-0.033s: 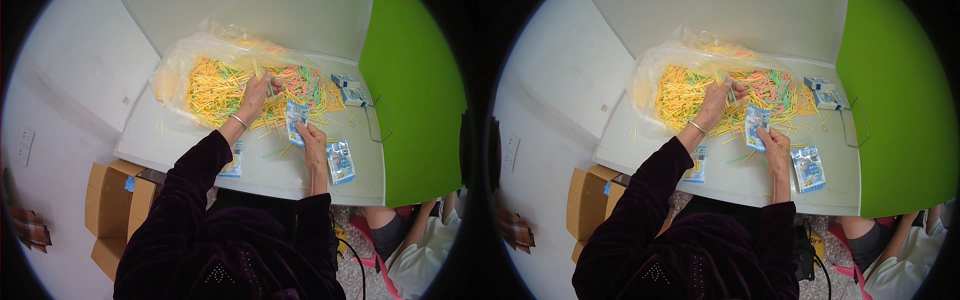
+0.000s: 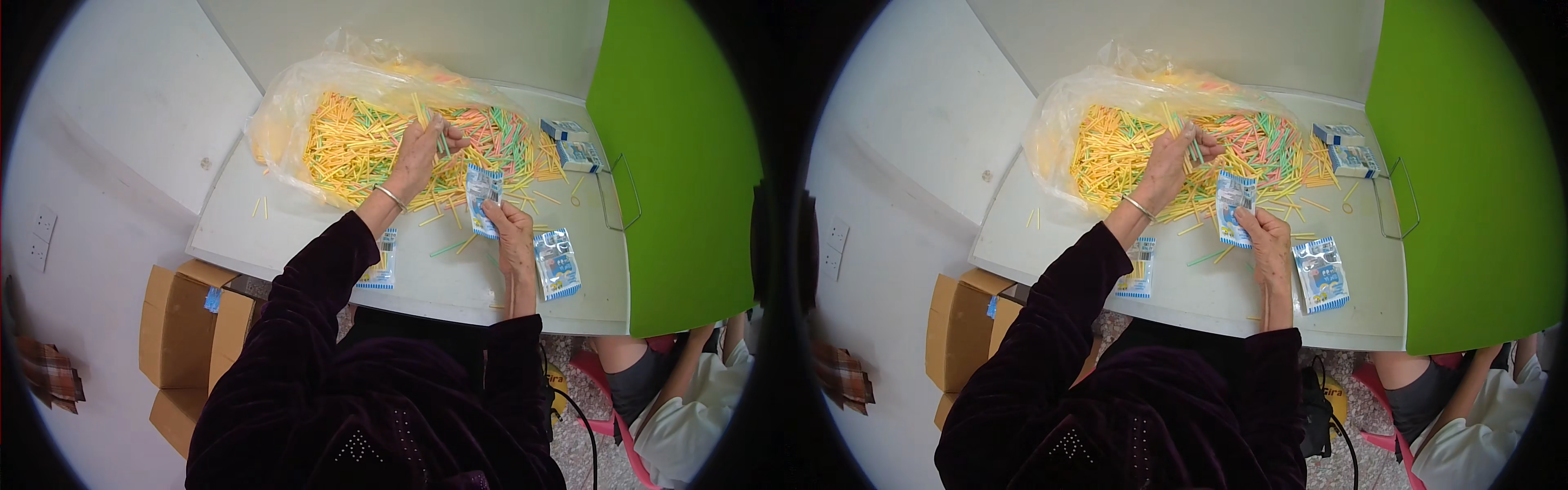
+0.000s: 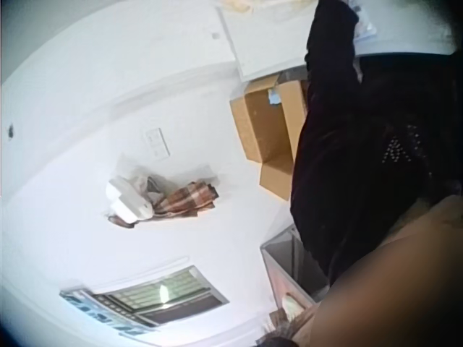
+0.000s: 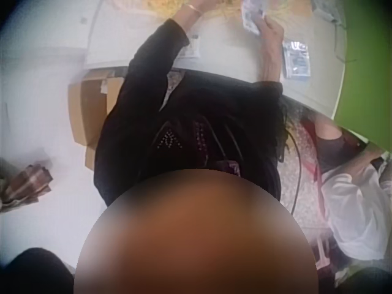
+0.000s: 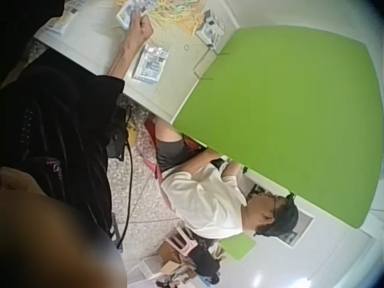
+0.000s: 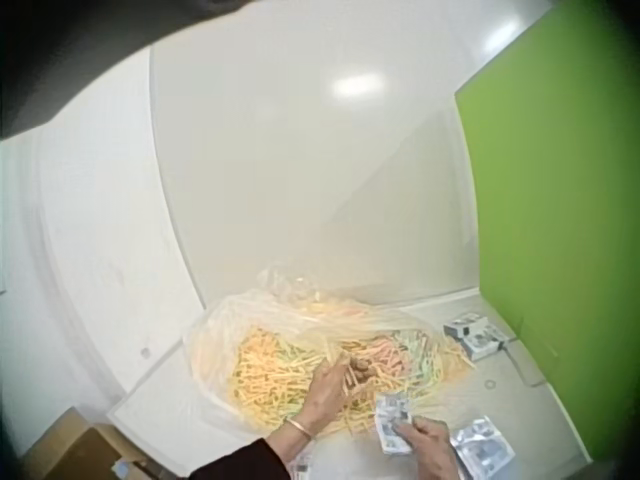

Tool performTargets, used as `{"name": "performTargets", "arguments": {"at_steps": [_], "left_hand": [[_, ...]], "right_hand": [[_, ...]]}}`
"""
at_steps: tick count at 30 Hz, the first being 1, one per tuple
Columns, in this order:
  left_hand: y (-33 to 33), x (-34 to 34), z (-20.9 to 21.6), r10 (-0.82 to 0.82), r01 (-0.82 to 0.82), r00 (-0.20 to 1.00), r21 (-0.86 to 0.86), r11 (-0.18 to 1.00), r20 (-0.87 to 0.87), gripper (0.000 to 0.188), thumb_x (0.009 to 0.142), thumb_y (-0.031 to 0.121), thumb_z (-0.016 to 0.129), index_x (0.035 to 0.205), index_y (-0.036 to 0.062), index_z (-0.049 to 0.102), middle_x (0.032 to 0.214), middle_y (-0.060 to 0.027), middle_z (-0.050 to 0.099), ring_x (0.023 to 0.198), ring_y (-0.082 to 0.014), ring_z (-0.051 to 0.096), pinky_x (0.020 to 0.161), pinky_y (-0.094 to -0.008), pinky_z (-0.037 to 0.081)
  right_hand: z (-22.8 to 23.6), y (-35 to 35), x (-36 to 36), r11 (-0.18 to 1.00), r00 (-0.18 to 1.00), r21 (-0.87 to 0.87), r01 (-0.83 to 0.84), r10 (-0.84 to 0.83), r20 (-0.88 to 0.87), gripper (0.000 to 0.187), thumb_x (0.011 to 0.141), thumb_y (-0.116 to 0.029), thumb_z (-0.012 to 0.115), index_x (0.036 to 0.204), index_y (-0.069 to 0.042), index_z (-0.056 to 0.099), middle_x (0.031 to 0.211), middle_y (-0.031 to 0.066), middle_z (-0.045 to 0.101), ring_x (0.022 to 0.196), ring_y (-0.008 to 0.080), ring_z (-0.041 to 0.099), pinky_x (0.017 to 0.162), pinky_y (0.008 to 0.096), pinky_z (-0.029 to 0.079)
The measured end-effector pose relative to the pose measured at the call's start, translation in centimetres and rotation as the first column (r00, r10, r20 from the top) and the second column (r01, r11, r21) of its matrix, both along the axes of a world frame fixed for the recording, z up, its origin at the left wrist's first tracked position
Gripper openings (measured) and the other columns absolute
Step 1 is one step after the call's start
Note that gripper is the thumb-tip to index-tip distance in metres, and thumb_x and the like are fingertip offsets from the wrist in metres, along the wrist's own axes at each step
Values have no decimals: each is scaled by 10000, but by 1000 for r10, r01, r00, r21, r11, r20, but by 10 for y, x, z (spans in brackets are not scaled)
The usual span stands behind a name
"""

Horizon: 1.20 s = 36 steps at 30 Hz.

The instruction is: Packing colorful plastic straws into small plastic packets.

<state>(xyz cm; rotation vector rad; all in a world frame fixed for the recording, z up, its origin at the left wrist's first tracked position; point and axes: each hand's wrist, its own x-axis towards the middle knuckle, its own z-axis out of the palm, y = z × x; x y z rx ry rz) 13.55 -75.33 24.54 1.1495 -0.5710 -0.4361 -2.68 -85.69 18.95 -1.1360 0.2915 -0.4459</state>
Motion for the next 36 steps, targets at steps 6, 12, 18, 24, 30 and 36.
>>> {"name": "performTargets", "arguments": {"at_steps": [6, 12, 18, 24, 30, 36], "left_hand": [[0, -26, 28, -217, 215, 975, -41, 976, -49, 363, 951, 350, 407, 855, 25, 535, 821, -90, 597, 754, -191, 641, 701, -295, 518], [-2, -35, 25, -348, 349, 936, -20, 937, 45, 344, 960, 328, 394, 900, 21, 536, 868, -90, 588, 821, -230, 637, 772, -323, 505], [-5, -45, 30, -342, 345, 931, 1, 939, 127, 475, 941, 449, 379, 849, 19, 558, 806, -59, 583, 796, -184, 629, 730, -263, 468], [1, -54, 24, -350, 331, 916, 126, 935, 198, 531, 945, 478, 336, 846, 21, 587, 830, -91, 627, 851, -157, 594, 795, -290, 440], [3, -48, 25, -321, 300, 909, 120, 947, 267, 449, 962, 397, 347, 901, 7, 563, 908, -117, 613, 911, -206, 609, 844, -317, 463], [7, -56, 24, -387, 376, 904, 93, 922, 181, 456, 962, 388, 350, 973, -16, 561, 935, -130, 617, 925, -197, 597, 873, -338, 457]], "right_hand": [[7, -4, -7, 983, 981, -35, -180, 177, -78, 171, 840, -177, 630, 865, -10, 652, 722, -42, 585, 610, 3, 463, 559, 164, 353], [15, -4, -15, 960, 959, -17, -278, 277, -68, 159, 848, -161, 620, 863, -6, 653, 715, -44, 581, 603, 0, 454, 554, 154, 341], [10, -7, -17, 931, 925, 3, -366, 364, -105, 172, 846, -159, 622, 863, 10, 645, 726, -24, 592, 606, 9, 470, 558, 157, 358], [11, -9, -20, 933, 931, 29, -358, 359, -68, 197, 842, -176, 627, 861, 19, 639, 734, 1, 604, 617, 26, 497, 574, 167, 382], [14, -7, -22, 933, 930, 12, -360, 360, -72, 189, 841, -173, 626, 849, 15, 643, 733, 2, 607, 614, 30, 502, 574, 168, 385], [8, -10, -22, 929, 927, -35, -369, 365, -90, 211, 849, -200, 612, 797, 2, 639, 710, 10, 595, 628, 53, 499, 599, 189, 377]]}}
